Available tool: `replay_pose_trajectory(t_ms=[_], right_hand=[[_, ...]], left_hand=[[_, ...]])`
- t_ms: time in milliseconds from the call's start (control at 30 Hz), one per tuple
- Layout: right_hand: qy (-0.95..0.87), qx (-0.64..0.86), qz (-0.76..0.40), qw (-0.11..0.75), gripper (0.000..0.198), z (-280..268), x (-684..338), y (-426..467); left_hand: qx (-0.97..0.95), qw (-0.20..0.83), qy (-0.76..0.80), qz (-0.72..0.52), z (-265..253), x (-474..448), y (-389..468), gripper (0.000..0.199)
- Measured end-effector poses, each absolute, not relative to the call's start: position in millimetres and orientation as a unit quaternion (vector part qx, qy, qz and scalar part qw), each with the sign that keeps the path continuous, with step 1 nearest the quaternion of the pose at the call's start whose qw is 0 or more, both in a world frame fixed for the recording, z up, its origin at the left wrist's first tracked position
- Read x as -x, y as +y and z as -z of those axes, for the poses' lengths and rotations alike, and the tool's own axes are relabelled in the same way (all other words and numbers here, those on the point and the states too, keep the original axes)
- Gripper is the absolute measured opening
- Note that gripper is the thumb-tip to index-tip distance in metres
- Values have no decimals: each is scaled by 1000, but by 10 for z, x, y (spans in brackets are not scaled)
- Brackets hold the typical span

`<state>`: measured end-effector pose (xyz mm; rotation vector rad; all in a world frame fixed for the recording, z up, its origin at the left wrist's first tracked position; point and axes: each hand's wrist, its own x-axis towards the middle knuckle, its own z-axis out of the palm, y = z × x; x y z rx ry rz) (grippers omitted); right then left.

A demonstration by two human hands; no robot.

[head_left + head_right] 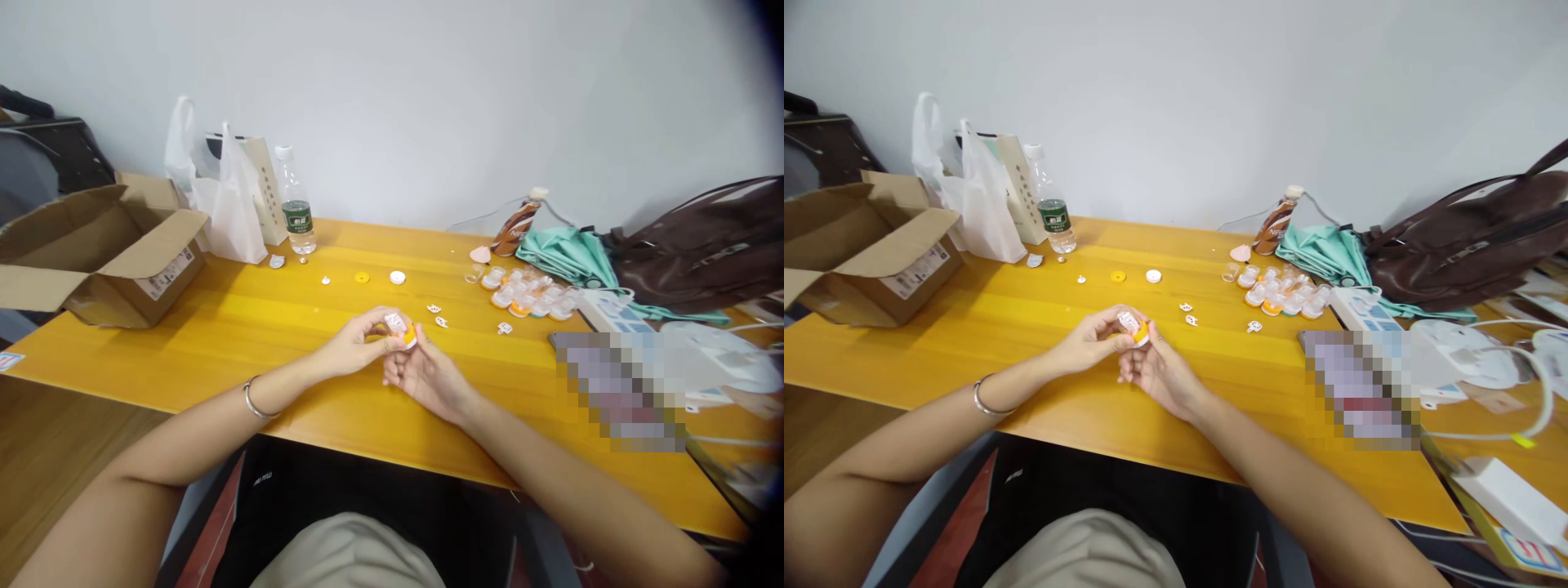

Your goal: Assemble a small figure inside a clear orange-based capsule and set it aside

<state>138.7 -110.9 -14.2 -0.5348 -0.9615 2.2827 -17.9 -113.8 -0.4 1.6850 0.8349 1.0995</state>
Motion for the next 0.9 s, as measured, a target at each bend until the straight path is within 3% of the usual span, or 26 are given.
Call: replay_pose_trajectory(t_ms=[133, 333, 533, 800, 900], right_hand=[[-381, 283, -801, 365, 26, 208, -1444, -994], [-466, 315, -735, 380, 30, 231, -1466, -971], [-512, 339, -667, 423, 27, 176, -1503, -874], [-333, 388, -603, 613, 28, 31, -1890, -413], [-311, 414, -560, 647, 25, -5, -2030, -258]], left_hand=[[-724, 384, 395, -415, 41, 250, -1099, 36], [-812, 174, 446, -332, 97, 294, -1106, 60], [-818, 114, 453, -335, 161, 264, -1112, 72], [-823, 90, 440, -347, 51, 378, -1062, 39], [-839, 147, 441, -284, 62, 418, -1052, 37]])
